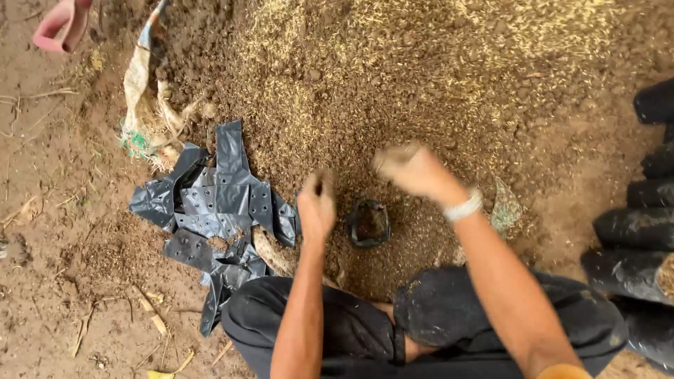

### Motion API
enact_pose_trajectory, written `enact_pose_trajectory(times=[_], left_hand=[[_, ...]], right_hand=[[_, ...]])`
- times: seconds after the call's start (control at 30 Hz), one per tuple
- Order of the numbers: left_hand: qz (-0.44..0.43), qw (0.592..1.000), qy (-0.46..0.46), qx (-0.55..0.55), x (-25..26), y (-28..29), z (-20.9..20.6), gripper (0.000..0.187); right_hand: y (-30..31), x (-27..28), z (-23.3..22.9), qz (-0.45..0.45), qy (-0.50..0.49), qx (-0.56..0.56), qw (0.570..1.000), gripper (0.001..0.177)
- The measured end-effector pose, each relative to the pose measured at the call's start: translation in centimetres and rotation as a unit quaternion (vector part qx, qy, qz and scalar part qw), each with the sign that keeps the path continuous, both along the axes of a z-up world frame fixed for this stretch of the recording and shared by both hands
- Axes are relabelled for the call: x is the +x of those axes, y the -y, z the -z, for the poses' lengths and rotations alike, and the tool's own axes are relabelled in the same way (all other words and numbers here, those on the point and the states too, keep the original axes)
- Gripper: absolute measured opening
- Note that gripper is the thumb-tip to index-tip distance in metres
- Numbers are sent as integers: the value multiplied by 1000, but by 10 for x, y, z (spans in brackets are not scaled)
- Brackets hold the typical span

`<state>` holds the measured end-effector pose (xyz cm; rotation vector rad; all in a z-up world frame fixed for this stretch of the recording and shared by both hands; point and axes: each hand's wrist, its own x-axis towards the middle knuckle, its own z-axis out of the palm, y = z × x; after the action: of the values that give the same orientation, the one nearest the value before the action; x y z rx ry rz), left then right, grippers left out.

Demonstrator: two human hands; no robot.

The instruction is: Filling small black plastic nursery bags with a soil and rice husk mixture by hand and arranging them in rows.

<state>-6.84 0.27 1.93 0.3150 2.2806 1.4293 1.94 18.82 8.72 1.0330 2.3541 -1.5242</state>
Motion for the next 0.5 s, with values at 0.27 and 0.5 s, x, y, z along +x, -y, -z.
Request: enact_pose_trajectory(times=[0.27,0.5], left_hand=[[-109,994,-5,26,-131,-65,65,65],[-97,982,123,108,-146,-106,85,90]], right_hand=[[-180,-110,9,212,-216,-27,953,39],[-158,-163,72,113,-44,1,993,70]])
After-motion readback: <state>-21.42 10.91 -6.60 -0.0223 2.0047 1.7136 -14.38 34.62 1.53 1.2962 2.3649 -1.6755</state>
